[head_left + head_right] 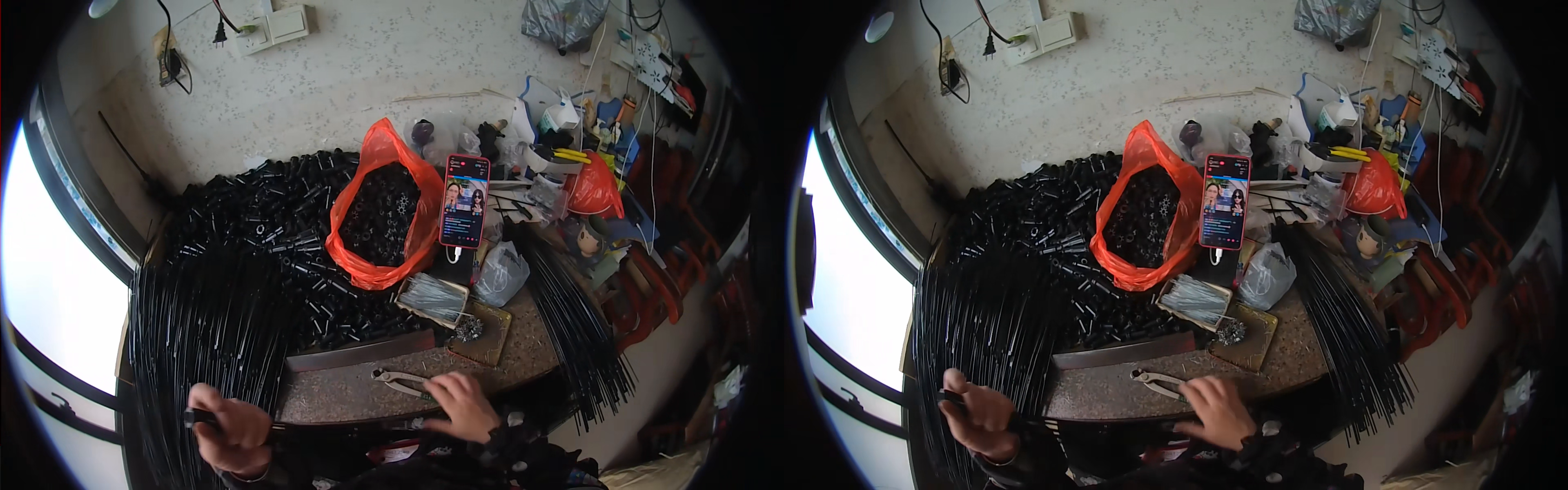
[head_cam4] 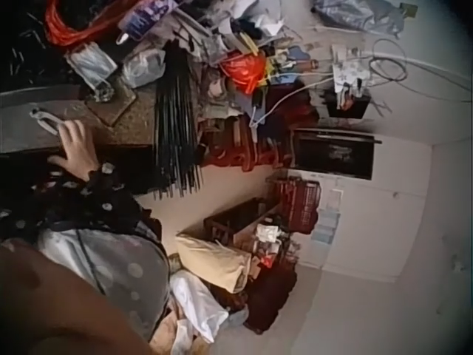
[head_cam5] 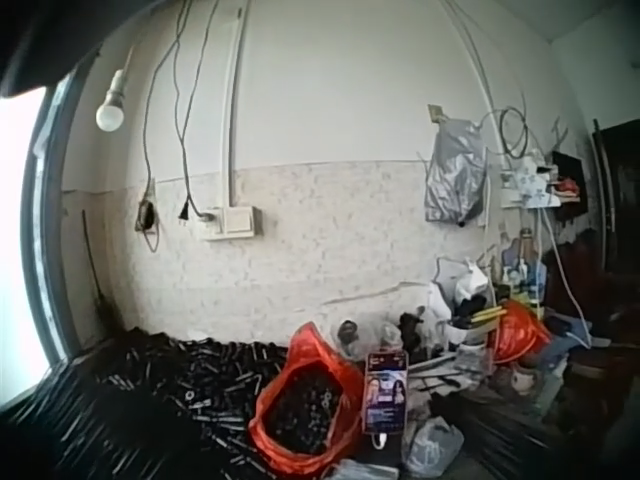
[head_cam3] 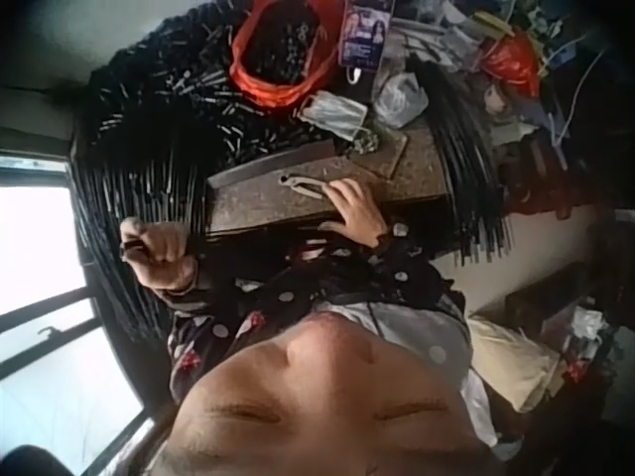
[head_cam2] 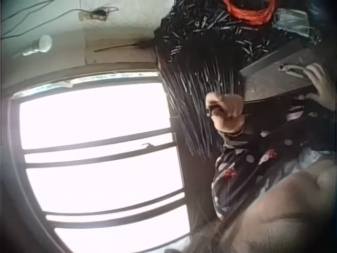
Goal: Assembling bundles of thin black rods into a mechanical housing using a jig.
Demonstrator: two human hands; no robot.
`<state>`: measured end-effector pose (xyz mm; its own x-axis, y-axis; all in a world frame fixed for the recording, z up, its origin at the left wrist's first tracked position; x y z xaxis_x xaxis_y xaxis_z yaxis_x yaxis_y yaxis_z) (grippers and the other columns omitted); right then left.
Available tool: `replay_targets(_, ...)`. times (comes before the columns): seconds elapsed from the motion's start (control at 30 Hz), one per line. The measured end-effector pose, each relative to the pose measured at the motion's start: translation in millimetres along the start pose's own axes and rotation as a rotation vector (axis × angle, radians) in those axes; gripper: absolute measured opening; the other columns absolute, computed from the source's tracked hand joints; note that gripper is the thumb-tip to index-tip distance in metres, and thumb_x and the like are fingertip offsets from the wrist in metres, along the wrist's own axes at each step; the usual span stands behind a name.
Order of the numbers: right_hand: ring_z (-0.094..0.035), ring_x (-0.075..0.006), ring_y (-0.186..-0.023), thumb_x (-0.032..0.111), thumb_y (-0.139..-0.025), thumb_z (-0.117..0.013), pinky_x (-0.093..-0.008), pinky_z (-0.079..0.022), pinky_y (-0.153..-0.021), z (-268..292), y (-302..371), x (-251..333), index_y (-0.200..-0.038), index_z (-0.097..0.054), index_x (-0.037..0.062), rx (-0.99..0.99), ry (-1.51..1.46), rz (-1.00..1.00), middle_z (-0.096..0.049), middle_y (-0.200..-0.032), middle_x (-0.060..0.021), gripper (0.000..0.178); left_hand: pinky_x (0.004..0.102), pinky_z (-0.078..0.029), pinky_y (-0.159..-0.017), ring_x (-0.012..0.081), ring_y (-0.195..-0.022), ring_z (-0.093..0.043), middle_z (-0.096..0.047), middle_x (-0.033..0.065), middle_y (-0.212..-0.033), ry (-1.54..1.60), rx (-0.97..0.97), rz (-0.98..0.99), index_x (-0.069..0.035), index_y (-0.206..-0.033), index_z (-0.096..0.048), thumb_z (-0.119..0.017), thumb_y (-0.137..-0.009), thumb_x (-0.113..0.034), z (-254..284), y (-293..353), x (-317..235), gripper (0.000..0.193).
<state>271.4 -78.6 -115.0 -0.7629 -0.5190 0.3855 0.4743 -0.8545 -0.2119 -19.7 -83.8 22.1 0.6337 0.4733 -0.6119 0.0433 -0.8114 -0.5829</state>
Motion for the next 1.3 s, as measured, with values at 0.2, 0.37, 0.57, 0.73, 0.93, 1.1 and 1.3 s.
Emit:
replay_targets(0.2,-0.051,-0.0259,-0.108,0.028,-0.08,-0.065,-0.0359,-0.042,-0.091,31,26,29,-0.133,-0.036,0.0069,0.318,-1.018,-0.044,-0.043,-0.13,-0.0142,0.064,0.0234,-0.039,-0.046,0.0086,-0.053,-0.041,-0.042,0.0024,-0.07,0.226,-0.019,-0.066,0.0,-0.115,-0.038,-0.054,-0.088,-0.032,-33,-29,19,0.045)
replay_targets(0.37,-0.061,-0.0177,-0.066,-0.006,-0.071,-0.056,-0.0268,-0.051,-0.058,92,46,-7,-0.119,-0.05,-0.0016,-0.255,-0.688,-0.379,-0.061,-0.084,-0.013,0.049,0.0358,-0.037,-0.08,0.0228,-0.102,-0.038,-0.034,0.0117,-0.112,-0.535,0.291,-0.326,0.003,-0.128,-0.034,-0.069,-0.07,-0.049,-43,-36,19,0.086)
replay_targets(0.57,-0.062,-0.0249,-0.077,0.015,-0.086,-0.055,-0.0315,-0.047,-0.069,165,79,-116,-0.123,-0.048,0.002,-0.78,0.508,-0.519,-0.063,-0.097,-0.0139,0.04,0.0328,-0.029,-0.08,0.0151,-0.09,-0.033,-0.039,-0.0046,-0.097,-0.136,0.481,-0.174,-0.036,-0.095,-0.062,-0.067,-0.073,-0.048,-78,-34,4,0.025)
replay_targets(0.73,-0.056,-0.035,-0.088,0.024,-0.083,-0.06,-0.0395,-0.044,-0.079,129,124,-224,-0.118,-0.052,0.0022,-0.414,0.435,-0.752,-0.06,-0.098,-0.0175,0.042,0.0335,-0.033,-0.078,0.0129,-0.087,-0.036,-0.042,-0.0074,-0.087,-0.089,0.304,-0.156,-0.031,-0.077,-0.063,-0.068,-0.075,-0.036,-100,-18,-11,0.007)
replay_targets(0.93,-0.048,-0.0378,-0.101,0.035,-0.081,-0.059,-0.0416,-0.038,-0.088,84,134,-257,-0.114,-0.054,-0.0022,-0.283,0.418,-0.748,-0.054,-0.107,-0.0208,0.05,0.0339,-0.034,-0.078,0.0131,-0.085,-0.037,-0.044,-0.0066,-0.084,-0.025,0.322,-0.243,-0.028,-0.074,-0.062,-0.063,-0.08,-0.025,-105,6,-32,0.007)
replay_targets(1.1,-0.048,-0.036,-0.102,0.031,-0.08,-0.061,-0.0405,-0.037,-0.089,112,118,-199,-0.111,-0.055,-0.0034,-0.328,0.444,-0.697,-0.054,-0.108,-0.0201,0.046,0.0357,-0.033,-0.078,0.0139,-0.084,-0.038,-0.044,-0.0059,-0.084,0.019,0.294,-0.266,-0.024,-0.072,-0.061,-0.06,-0.082,-0.02,-108,21,-55,0.011)
replay_targets(1.3,-0.044,-0.0341,-0.106,0.017,-0.075,-0.064,-0.0395,-0.036,-0.091,142,73,-59,-0.109,-0.054,-0.0025,-0.363,0.265,-0.356,-0.051,-0.112,-0.0168,0.041,0.032,-0.036,-0.067,0.0151,-0.071,-0.045,-0.053,0.0002,-0.081,0.133,0.674,-0.165,-0.016,-0.08,-0.061,-0.06,-0.083,-0.019,-96,23,-78,0.004)
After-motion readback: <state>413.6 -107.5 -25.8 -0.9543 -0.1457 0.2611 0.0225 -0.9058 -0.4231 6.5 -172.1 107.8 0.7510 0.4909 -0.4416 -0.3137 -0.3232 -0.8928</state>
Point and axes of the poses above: each hand's wrist, its own y-axis away from the middle knuckle, its own z-axis out of the back of the hand, x = y × z, the point moved 1 cm from there along -y, towards the middle knuckle
